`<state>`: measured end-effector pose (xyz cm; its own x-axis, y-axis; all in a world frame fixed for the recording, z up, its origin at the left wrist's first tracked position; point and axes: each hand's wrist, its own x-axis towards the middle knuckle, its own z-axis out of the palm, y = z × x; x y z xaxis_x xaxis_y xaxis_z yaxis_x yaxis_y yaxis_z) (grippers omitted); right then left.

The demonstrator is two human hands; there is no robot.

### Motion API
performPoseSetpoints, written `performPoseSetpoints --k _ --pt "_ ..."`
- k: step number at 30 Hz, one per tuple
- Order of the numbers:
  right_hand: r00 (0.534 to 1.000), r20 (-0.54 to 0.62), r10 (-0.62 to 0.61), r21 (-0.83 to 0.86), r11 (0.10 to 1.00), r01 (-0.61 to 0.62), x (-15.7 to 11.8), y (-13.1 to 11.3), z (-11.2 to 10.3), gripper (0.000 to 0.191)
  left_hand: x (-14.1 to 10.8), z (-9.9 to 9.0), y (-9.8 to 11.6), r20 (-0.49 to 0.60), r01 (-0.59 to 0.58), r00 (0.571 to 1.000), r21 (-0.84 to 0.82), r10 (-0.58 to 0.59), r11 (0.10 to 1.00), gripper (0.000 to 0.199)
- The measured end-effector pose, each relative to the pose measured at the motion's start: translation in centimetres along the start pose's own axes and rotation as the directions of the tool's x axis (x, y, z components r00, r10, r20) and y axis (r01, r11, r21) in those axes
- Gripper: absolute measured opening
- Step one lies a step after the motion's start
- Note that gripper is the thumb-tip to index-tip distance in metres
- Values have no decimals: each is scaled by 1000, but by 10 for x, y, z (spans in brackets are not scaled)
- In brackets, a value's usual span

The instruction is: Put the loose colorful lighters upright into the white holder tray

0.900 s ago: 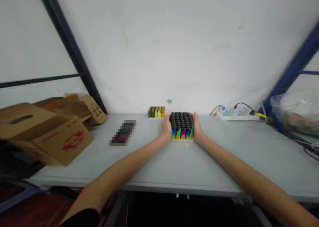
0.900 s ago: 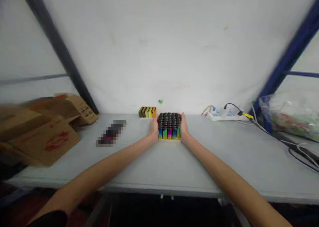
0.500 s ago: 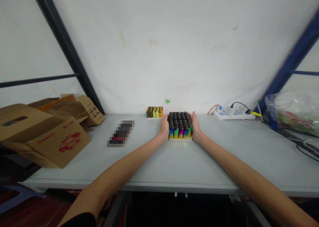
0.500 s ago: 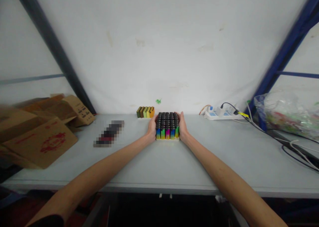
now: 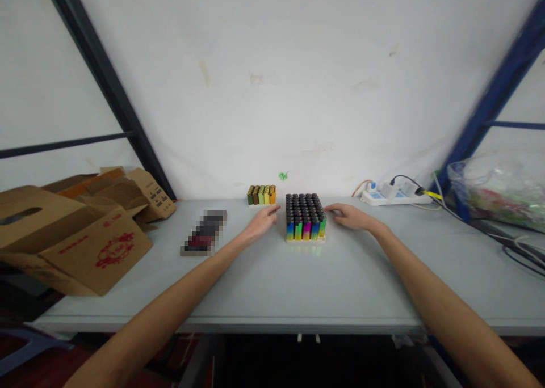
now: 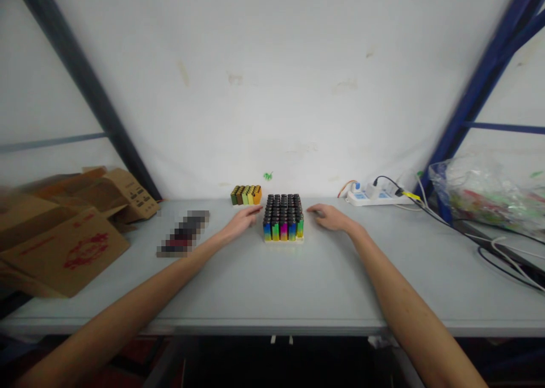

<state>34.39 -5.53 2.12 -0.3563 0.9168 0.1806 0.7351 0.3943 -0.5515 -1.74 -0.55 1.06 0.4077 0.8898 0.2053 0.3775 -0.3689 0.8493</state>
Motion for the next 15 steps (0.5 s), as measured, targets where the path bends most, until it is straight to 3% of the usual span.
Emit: performPoseSetpoints --k 4,6,10,13,15 --pt "981 192 -18 17 1000 15 -12 -8 -14 83 -22 -30 18 287 -160 954 230 90 960 82" --pt "967 255 10 -15 1000 -7 -16 -14 -15 107 -30 -35 28 358 -207 930 339 78 918 100" --pt "946 313 88 -93 994 -61 -16 -21 -9 140 -31 -27 38 388 -221 920 410 50 885 126" --pt "952 293 92 -105 992 -64 -11 -21 1 144 -22 -16 32 379 -283 916 377 132 882 127" --pt "968 252 19 -83 997 2 -9 -21 7 143 -14 -10 26 378 -338 904 343 200 877 127"
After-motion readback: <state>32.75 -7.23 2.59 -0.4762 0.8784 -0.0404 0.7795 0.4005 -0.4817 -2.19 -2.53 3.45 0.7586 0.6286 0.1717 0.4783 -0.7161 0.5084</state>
